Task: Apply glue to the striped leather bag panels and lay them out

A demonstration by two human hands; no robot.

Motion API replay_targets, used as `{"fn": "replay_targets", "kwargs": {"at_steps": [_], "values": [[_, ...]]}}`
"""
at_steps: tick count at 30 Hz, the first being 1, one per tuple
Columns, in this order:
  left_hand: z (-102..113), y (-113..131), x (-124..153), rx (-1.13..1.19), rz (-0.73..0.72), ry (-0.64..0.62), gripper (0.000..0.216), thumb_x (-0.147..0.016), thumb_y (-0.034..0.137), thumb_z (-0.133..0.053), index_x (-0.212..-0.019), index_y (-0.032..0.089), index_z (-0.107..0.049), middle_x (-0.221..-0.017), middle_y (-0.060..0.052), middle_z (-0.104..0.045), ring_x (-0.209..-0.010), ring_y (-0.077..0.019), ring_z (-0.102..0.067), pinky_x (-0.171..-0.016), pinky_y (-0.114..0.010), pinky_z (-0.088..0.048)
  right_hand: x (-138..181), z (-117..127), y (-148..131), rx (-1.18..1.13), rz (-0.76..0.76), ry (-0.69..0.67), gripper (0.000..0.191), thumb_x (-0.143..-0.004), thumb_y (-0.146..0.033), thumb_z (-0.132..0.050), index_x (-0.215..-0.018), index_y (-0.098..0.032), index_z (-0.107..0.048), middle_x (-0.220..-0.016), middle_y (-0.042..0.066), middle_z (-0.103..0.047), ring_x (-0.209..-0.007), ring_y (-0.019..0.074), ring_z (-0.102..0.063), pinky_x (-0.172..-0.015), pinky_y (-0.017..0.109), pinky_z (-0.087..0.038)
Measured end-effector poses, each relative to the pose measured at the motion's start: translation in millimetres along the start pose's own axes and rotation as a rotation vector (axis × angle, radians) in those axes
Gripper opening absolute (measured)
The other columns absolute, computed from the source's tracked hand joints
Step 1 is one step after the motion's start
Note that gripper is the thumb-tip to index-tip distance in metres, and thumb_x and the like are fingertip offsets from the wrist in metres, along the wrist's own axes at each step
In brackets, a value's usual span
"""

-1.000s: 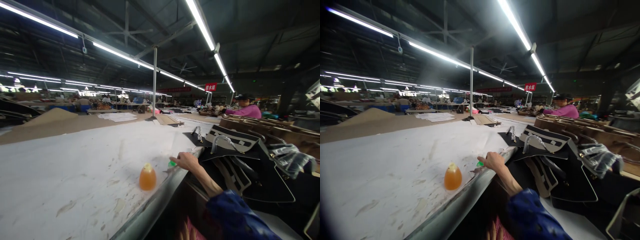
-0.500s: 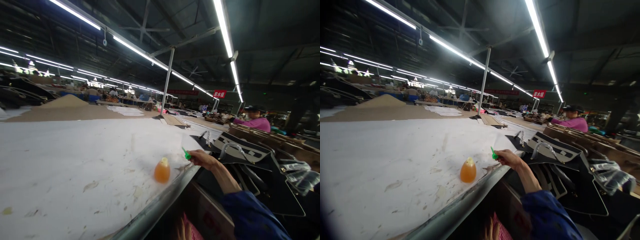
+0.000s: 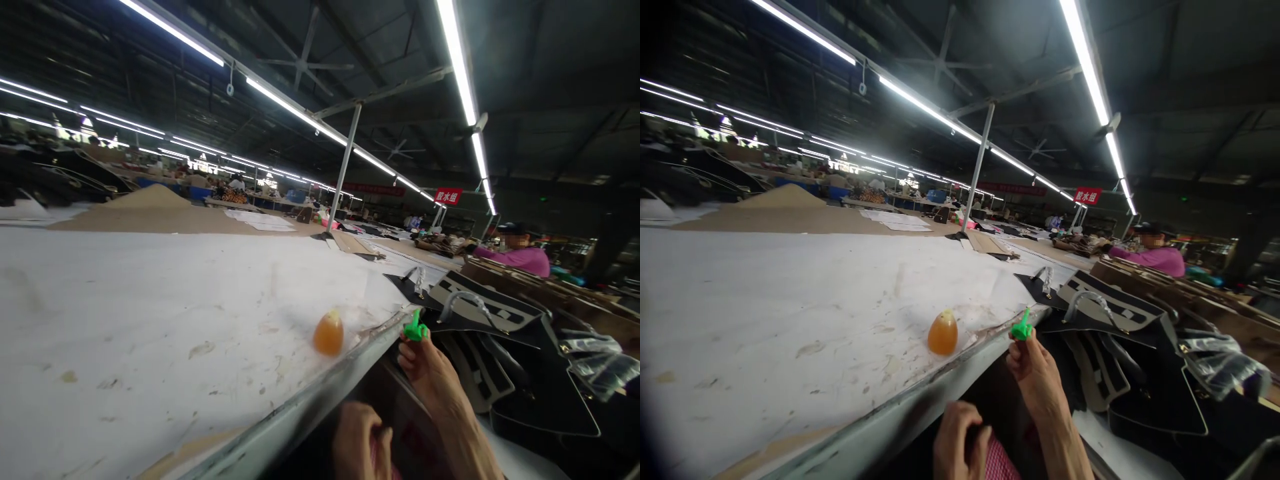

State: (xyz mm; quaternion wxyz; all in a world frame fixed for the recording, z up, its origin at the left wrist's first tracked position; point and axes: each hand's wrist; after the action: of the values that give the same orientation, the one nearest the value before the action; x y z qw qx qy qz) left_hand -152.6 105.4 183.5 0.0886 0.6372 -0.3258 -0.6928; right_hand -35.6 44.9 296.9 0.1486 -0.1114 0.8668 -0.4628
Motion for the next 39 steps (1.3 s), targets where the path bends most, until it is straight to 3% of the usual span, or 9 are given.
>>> {"fn": "replay_targets", "kwargs": {"at_steps": [4,8,11,16,22,26,29,32,39], "values": [[0.0,-18.8,-63.4,-0.248,0.085,0.097,0.058,-0.095,0.023,-0.061,-0.143,0.002,-0.035,-0.140,-0.026,-0.047,-0.133,-0.0321,-0.045,-0.112,-0.045,-0.042,34.6,39.7,-7.6,-0.099,-0.030,0.189,0.064,-0.030,-0.043,-0.103,-0.079,-0.013,-0.075,-0.083,0.003,-0.065,-0.056,0.0028,-0.038,-0.041,0.014,-0.036],[-11.4,-39.1,-113.0,-0.533,0.478,-0.280,0.094,-0.084,0.034,-0.076,-0.149,-0.011,-0.024,-0.141,-0.032,-0.049,-0.135,-0.0399,-0.044,-0.117,-0.047,-0.032,57.6,77.1,-7.4,-0.150,-0.053,0.224,0.060,-0.042,-0.046,-0.101,-0.087,-0.014,-0.078,-0.090,0.004,-0.064,-0.057,0.0024,-0.035,-0.042,0.014,-0.037],[-16.7,-43.3,-121.7,-0.576,0.515,-0.375,0.091,-0.079,0.034,-0.081,-0.143,-0.011,-0.036,-0.126,-0.029,-0.061,-0.123,-0.0410,-0.054,-0.113,-0.048,-0.033,63.4,102.0,0.8,-0.136,-0.055,0.191,0.050,-0.052,-0.045,-0.099,-0.086,-0.015,-0.078,-0.096,0.005,-0.063,-0.059,0.0037,-0.036,-0.043,0.015,-0.039],[-13.0,-36.0,-116.0,-0.584,0.490,-0.436,0.053,-0.082,0.032,-0.077,-0.119,0.003,-0.053,-0.114,-0.020,-0.065,-0.114,-0.0369,-0.058,-0.100,-0.042,-0.043,65.2,118.7,16.6,-0.196,0.027,0.162,0.040,-0.067,-0.042,-0.092,-0.096,-0.020,-0.078,-0.099,0.005,-0.063,-0.060,0.0048,-0.039,-0.044,0.014,-0.040],[-6.9,-31.5,-111.6,-0.495,0.466,-0.501,0.046,-0.088,0.031,-0.071,-0.121,0.011,-0.047,-0.119,-0.016,-0.062,-0.116,-0.0321,-0.058,-0.097,-0.038,-0.045,67.9,100.7,17.4,-0.270,-0.007,0.123,0.042,-0.066,-0.040,-0.094,-0.099,-0.018,-0.079,-0.092,0.004,-0.064,-0.060,0.0048,-0.043,-0.047,0.014,-0.044],[-3.7,-31.2,-109.5,-0.425,0.475,-0.521,0.045,-0.089,0.032,-0.069,-0.122,0.013,-0.044,-0.121,-0.016,-0.060,-0.116,-0.0328,-0.058,-0.096,-0.040,-0.046,59.1,64.9,28.2,-0.315,-0.096,0.072,0.051,-0.051,-0.042,-0.100,-0.090,-0.017,-0.077,-0.087,0.002,-0.065,-0.069,0.0089,-0.054,-0.068,0.027,-0.059],[-0.1,-28.5,-106.3,-0.375,0.463,-0.540,0.041,-0.089,0.027,-0.068,-0.119,0.013,-0.044,-0.118,-0.016,-0.061,-0.116,-0.0322,-0.059,-0.096,-0.039,-0.046,52.2,32.5,44.6,-0.368,-0.177,0.021,0.050,-0.049,-0.044,-0.100,-0.080,-0.015,-0.073,-0.082,0.002,-0.065,-0.075,0.0131,-0.058,-0.079,0.040,-0.059],[4.3,-25.9,-98.6,-0.302,0.453,-0.547,0.039,-0.086,0.023,-0.070,-0.115,0.014,-0.046,-0.112,-0.013,-0.061,-0.111,-0.0294,-0.060,-0.094,-0.037,-0.047,52.0,11.1,58.4,-0.440,-0.224,-0.012,0.051,-0.048,-0.041,-0.101,-0.081,-0.015,-0.072,-0.080,0.001,-0.066,-0.076,0.0136,-0.059,-0.079,0.040,-0.057],[11.4,-15.1,-73.4,-0.087,0.386,-0.426,0.045,-0.079,0.025,-0.070,-0.118,0.014,-0.050,-0.112,-0.015,-0.062,-0.108,-0.0303,-0.062,-0.096,-0.043,-0.049,65.1,19.2,67.5,-0.519,-0.309,-0.006,0.055,-0.050,-0.043,-0.100,-0.090,-0.017,-0.072,-0.085,0.000,-0.068,-0.078,0.0134,-0.063,-0.071,0.032,-0.054]]}}
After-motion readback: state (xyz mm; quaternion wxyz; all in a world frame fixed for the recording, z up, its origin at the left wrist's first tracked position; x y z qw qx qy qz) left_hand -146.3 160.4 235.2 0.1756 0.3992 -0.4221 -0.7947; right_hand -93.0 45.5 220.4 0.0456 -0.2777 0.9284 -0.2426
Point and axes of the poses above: each hand's wrist, its own x-axis away from the middle knuckle, its own z-axis out of the back of the hand, y = z × x
